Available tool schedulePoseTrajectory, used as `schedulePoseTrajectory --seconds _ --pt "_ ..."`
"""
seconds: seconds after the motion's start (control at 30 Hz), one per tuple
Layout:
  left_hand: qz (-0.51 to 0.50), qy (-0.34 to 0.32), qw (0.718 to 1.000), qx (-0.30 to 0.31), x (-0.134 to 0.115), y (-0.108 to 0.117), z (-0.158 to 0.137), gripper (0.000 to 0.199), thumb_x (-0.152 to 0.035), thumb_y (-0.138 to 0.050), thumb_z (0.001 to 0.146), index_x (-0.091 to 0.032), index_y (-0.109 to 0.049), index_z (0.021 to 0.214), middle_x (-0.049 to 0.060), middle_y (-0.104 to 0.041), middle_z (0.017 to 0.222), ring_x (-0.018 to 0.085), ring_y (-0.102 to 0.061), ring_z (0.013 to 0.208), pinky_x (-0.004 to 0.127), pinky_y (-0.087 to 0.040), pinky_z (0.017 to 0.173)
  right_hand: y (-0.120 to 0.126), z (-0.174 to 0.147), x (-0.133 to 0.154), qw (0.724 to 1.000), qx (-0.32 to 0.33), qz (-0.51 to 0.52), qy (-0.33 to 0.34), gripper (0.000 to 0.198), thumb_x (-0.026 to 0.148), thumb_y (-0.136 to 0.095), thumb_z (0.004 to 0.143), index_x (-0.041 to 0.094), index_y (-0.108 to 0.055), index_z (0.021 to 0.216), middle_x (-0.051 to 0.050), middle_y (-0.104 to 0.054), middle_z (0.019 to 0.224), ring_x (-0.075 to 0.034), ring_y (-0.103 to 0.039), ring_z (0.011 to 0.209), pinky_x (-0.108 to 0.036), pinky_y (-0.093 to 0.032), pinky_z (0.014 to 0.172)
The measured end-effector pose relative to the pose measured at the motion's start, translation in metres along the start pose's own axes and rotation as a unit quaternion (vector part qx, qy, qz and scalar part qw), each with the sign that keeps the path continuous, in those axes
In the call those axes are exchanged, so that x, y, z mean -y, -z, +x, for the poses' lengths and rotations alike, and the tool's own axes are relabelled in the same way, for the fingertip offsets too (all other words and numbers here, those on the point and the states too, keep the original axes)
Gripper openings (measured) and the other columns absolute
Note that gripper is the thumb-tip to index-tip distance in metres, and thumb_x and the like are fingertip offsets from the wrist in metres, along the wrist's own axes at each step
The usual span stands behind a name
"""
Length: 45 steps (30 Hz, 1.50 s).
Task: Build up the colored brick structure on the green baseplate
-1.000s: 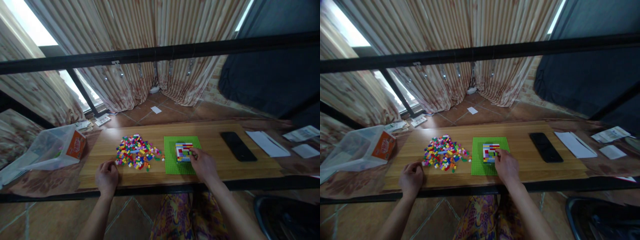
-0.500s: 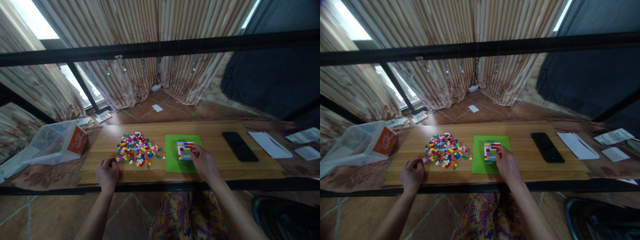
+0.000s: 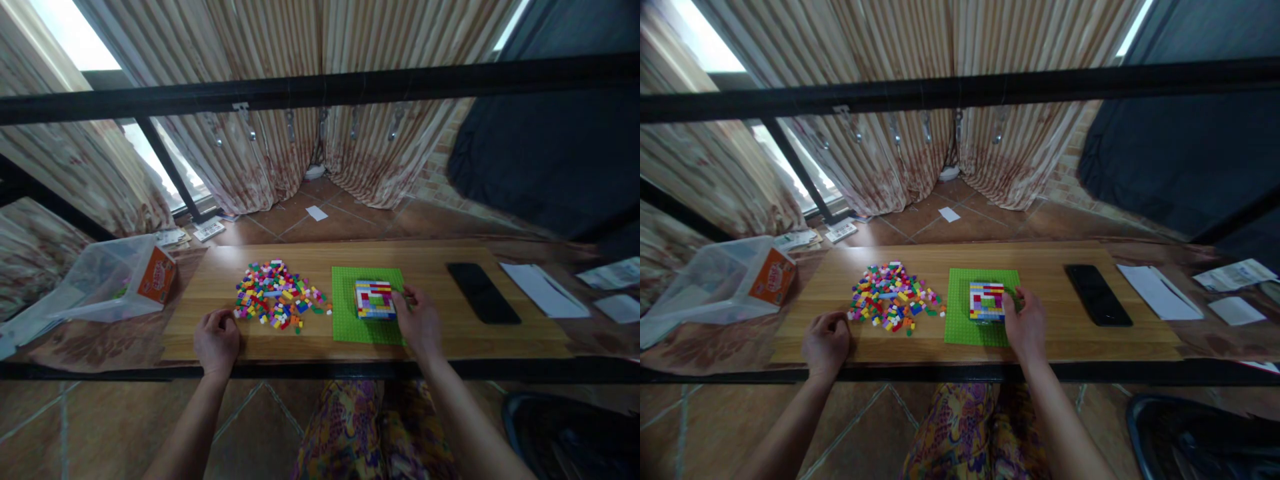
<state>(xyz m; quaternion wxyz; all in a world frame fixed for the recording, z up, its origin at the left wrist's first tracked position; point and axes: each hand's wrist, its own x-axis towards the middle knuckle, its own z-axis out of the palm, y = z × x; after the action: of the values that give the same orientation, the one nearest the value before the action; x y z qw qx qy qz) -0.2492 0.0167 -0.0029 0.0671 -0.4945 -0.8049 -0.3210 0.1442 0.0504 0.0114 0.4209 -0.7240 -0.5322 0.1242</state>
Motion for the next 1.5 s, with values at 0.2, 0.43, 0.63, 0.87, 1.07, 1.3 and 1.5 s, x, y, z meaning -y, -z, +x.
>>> schedulePoseTrajectory --seconds 0.2,0.43,0.63,0.87,1.07,1.3,1.5 --pt "-0.007 0.0 1.0 -0.002 0.001 -0.001 0.0 0.022 -0.022 -0.048 0.08 -0.018 -0.07 0.082 0.008 -0.069 0.089 0.022 -0.062 0.085 0.033 -0.048 0.077 -0.018 -0.003 -0.008 1.0 0.005 -0.017 -0.006 0.066 0.063 -0.048 0.081 0.009 -0.062 0.116 -0.021 -0.064 0.111 -0.031 -0.057 0.104 -0.048 -0.041 0.093" --pt "-0.009 0.001 1.0 -0.006 0.001 -0.003 -0.002 0.021 -0.022 -0.049 0.081 -0.018 -0.07 0.082 0.008 -0.068 0.09 0.023 -0.062 0.088 0.034 -0.048 0.081 -0.022 -0.006 -0.007 1.0 0.013 0.012 -0.006 0.057 0.059 -0.049 0.081 0.013 -0.064 0.112 -0.016 -0.068 0.104 -0.027 -0.06 0.094 -0.043 -0.044 0.087" --pt "-0.011 0.007 1.0 -0.002 0.001 -0.003 -0.003 0.021 -0.021 -0.049 0.08 -0.019 -0.07 0.082 0.008 -0.068 0.09 0.023 -0.062 0.089 0.034 -0.048 0.081 -0.025 -0.009 -0.005 0.999 0.015 0.027 -0.009 0.057 0.057 -0.046 0.083 0.013 -0.063 0.115 -0.016 -0.068 0.104 -0.026 -0.062 0.092 -0.042 -0.045 0.084" --pt "-0.009 0.003 1.0 -0.004 0.001 -0.002 -0.003 0.02 -0.02 -0.049 0.079 -0.019 -0.069 0.078 0.008 -0.068 0.087 0.023 -0.062 0.086 0.033 -0.047 0.077 -0.015 -0.008 -0.006 0.995 0.023 0.088 -0.028 0.059 0.06 -0.046 0.083 0.012 -0.064 0.112 -0.016 -0.069 0.101 -0.026 -0.063 0.089 -0.04 -0.047 0.081" --pt "-0.011 -0.001 1.0 -0.013 0.0 -0.003 -0.004 0.02 -0.019 -0.049 0.079 -0.02 -0.068 0.077 0.007 -0.068 0.086 0.023 -0.061 0.085 0.033 -0.047 0.077 0.006 -0.018 0.004 0.993 -0.023 0.106 -0.055 0.059 0.06 -0.046 0.084 0.012 -0.064 0.113 -0.015 -0.068 0.101 -0.025 -0.063 0.089 -0.038 -0.046 0.078" --pt "-0.022 0.004 1.0 -0.007 0.0 -0.003 -0.006 0.019 -0.017 -0.048 0.079 -0.021 -0.066 0.074 0.005 -0.067 0.085 0.021 -0.061 0.085 0.031 -0.045 0.078 0.003 -0.054 0.042 0.994 0.018 0.098 0.054 0.04 0.05 -0.052 0.086 0.02 -0.067 0.107 -0.009 -0.068 0.109 -0.023 -0.06 0.099 -0.041 -0.044 0.09" --pt "-0.017 0.006 1.0 -0.004 -0.002 -0.001 -0.007 0.02 -0.018 -0.047 0.08 -0.021 -0.066 0.075 0.005 -0.067 0.086 0.021 -0.06 0.085 0.032 -0.045 0.079 -0.023 -0.094 0.064 0.968 0.128 0.094 0.194 0.028 0.04 -0.05 0.091 0.024 -0.065 0.108 -0.008 -0.066 0.111 -0.024 -0.057 0.107 -0.044 -0.044 0.095"
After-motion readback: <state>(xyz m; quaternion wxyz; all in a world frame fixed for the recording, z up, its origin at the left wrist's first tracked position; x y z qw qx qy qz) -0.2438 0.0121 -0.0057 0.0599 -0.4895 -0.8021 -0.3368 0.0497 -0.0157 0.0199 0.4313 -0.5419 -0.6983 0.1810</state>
